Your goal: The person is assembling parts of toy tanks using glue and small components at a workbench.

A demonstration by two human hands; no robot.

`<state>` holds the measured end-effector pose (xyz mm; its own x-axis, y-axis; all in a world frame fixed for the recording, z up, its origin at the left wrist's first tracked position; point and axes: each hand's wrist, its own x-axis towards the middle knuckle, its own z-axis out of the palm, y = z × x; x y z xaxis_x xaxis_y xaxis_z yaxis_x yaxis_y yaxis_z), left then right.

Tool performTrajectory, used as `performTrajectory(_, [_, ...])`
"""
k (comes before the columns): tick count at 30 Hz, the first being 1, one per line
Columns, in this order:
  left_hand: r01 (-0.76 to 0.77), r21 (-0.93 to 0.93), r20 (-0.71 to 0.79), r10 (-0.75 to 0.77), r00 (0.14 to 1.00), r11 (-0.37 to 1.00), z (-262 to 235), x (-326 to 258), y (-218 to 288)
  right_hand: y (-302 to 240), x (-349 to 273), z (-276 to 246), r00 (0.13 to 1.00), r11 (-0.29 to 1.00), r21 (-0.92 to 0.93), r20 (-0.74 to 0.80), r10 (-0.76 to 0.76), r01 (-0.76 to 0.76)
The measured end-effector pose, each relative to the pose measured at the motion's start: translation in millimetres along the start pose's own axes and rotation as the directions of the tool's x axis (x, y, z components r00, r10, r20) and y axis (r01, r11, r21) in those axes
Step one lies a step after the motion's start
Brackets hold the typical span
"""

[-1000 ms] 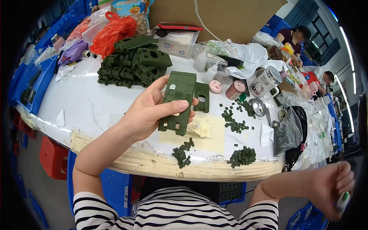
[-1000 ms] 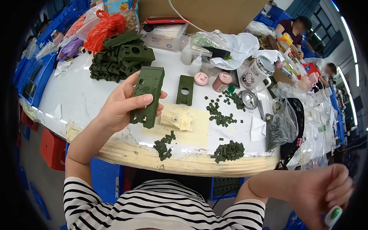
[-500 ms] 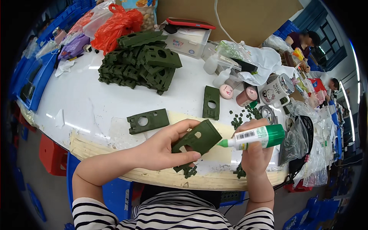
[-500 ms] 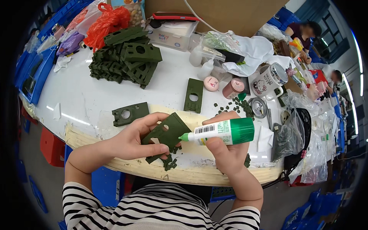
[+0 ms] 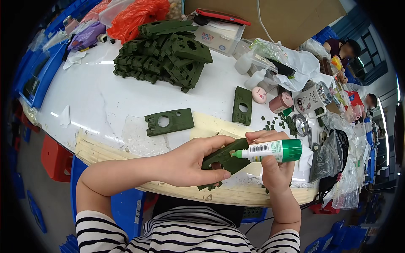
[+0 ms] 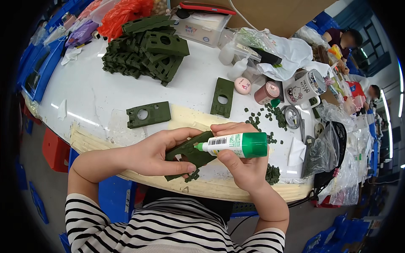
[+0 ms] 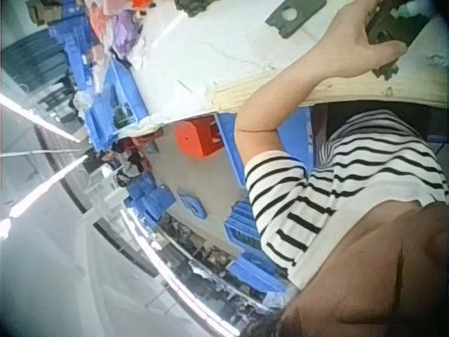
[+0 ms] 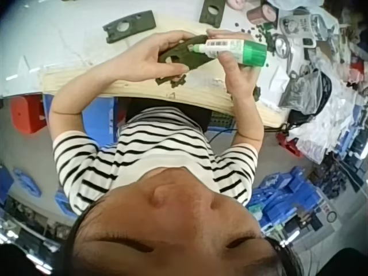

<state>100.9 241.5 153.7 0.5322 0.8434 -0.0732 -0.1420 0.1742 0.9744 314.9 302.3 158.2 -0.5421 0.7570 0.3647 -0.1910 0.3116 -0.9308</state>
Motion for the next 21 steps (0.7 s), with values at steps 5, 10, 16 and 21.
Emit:
performTrajectory(5, [-0.022,0.024,0.014,0.022,1.000,0.999,2.1,-0.8,-1.0,-0.7,-2.5,-0.1,0.999,0.998,0.015,-0.002,0.054,-0.054])
performTrajectory(10, [-0.060,0.020,0.022,0.059,0.998,0.998,0.1,-0.7,-6.3,-0.4,-1.0,3.0,0.999,0.998,0.037,-0.019,0.044,-0.043])
performTrajectory(16, [-0.048,0.034,0.034,0.047,0.998,0.998,-1.0,-0.6,-2.3,0.8,-1.4,2.7,0.999,0.999,0.022,-0.023,0.044,-0.044])
performTrajectory(21, [-0.068,0.019,0.000,0.068,0.998,0.998,2.6,-1.0,-1.6,0.0,-1.7,4.4,0.998,0.998,0.029,-0.039,0.049,-0.048])
